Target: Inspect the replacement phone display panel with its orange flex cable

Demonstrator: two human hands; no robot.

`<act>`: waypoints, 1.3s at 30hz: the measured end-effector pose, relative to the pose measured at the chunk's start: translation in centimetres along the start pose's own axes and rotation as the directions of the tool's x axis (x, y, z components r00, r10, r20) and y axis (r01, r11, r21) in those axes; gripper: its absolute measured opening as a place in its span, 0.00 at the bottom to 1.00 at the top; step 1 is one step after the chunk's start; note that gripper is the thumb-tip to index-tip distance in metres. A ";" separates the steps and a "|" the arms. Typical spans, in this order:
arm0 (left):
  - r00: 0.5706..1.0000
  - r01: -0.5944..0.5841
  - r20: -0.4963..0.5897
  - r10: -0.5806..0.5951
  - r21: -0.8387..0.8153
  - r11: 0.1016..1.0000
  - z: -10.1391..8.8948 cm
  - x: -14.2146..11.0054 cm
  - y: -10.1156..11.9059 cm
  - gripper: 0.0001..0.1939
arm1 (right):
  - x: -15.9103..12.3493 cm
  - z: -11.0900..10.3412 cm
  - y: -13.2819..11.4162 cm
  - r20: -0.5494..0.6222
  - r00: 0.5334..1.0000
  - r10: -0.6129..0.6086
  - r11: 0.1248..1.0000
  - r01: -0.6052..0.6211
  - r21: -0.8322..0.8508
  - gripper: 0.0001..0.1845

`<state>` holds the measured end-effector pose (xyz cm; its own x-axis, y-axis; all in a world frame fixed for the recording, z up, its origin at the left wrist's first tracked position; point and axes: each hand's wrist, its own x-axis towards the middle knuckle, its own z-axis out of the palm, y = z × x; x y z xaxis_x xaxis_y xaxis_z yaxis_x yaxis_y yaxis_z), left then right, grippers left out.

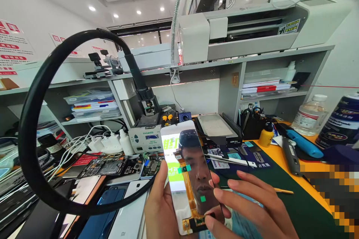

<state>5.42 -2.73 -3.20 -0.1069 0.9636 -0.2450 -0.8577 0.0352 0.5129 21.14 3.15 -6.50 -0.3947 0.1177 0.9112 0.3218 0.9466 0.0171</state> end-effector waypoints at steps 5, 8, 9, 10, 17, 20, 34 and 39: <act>0.990 0.025 0.139 -0.017 -0.058 0.998 -0.1 0.6 -0.1 0.27 | -0.4 0.2 0.1 0.039 0.998 -0.041 0.999 0.041 0.005 0.14; 0.984 0.045 0.178 -0.030 -0.084 0.995 0.0 0.8 -0.1 0.30 | -0.3 0.5 -0.1 0.017 1.000 -0.009 1.000 0.009 0.002 0.14; 0.985 0.044 0.167 -0.030 -0.080 0.996 0.2 0.8 -0.1 0.30 | -0.3 0.5 -0.1 0.009 1.000 -0.003 1.000 0.003 0.001 0.14; 0.989 0.041 0.148 -0.030 -0.074 0.996 0.3 0.7 -0.1 0.31 | -0.2 0.6 -0.2 0.005 1.000 -0.008 1.000 0.008 0.001 0.13; 0.987 0.089 0.139 -0.075 -0.104 0.991 0.0 1.0 -0.4 0.33 | -0.3 1.1 -0.1 0.002 1.000 -0.018 0.998 0.018 0.063 0.15; 0.987 0.101 0.140 -0.084 -0.115 0.988 -0.3 1.3 -0.5 0.32 | -0.6 1.4 -0.1 0.021 0.998 -0.051 0.997 0.049 0.060 0.11; 0.989 0.100 0.119 -0.089 -0.090 0.991 -0.5 1.5 -0.5 0.33 | -0.3 1.4 -0.4 0.052 0.998 -0.032 0.997 0.028 0.077 0.10; 0.991 0.099 0.094 -0.091 -0.074 0.992 -0.6 1.5 -0.6 0.32 | -0.7 1.5 -0.2 0.060 0.997 -0.047 0.998 0.044 0.053 0.09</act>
<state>5.46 -1.46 -4.37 0.0195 0.9769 -0.2129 -0.8991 0.1103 0.4237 20.07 3.34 -7.71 -0.4606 0.0912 0.8829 0.2581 0.9655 0.0349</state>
